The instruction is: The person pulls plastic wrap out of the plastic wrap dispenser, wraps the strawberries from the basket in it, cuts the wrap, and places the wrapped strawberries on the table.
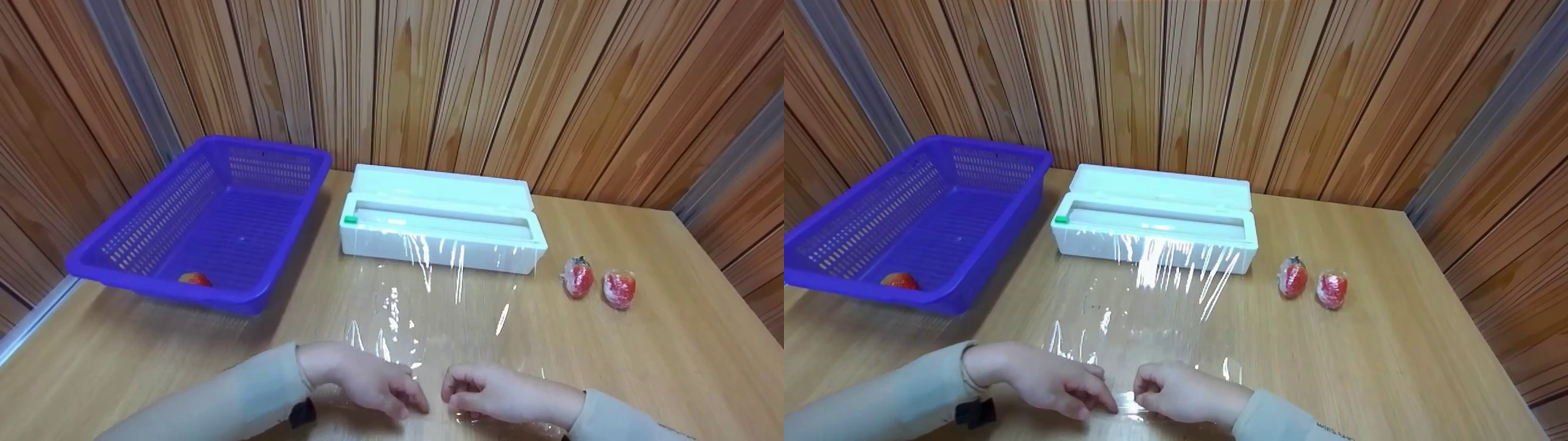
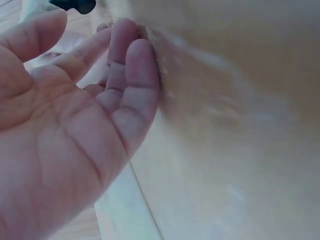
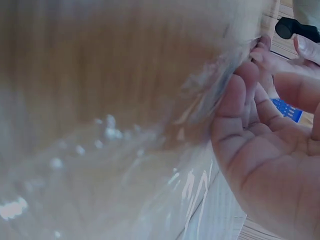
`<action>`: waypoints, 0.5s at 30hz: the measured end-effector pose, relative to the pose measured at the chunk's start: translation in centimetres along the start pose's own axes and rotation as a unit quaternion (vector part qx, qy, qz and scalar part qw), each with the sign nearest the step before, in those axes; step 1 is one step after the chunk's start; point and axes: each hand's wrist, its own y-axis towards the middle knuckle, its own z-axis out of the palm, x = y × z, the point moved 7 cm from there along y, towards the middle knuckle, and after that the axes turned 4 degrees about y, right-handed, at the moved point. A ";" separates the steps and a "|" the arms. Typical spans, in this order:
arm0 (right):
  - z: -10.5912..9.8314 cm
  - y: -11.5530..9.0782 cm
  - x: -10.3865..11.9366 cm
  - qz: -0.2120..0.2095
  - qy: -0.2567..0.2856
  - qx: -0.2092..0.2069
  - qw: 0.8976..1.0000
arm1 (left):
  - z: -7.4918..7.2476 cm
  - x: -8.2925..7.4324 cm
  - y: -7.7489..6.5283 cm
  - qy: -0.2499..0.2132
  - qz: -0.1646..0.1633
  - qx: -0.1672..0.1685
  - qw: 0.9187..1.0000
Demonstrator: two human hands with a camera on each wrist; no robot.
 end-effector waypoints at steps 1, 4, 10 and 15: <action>0.0 0.0 0.1 -0.001 -0.003 0.002 1.000 | 0.1 0.3 -0.5 -0.017 -0.007 -0.007 1.000; 0.0 -0.1 0.2 -0.006 -0.005 0.009 1.000 | 0.4 1.5 -2.0 -0.075 -0.032 -0.027 0.996; 0.1 -0.1 0.2 0.003 -0.004 0.015 1.000 | -0.7 3.0 -6.1 -0.124 -0.089 -0.073 0.986; 0.2 0.2 0.1 0.017 0.000 0.022 1.000 | -5.8 2.9 -10.9 -0.121 -0.099 -0.229 0.961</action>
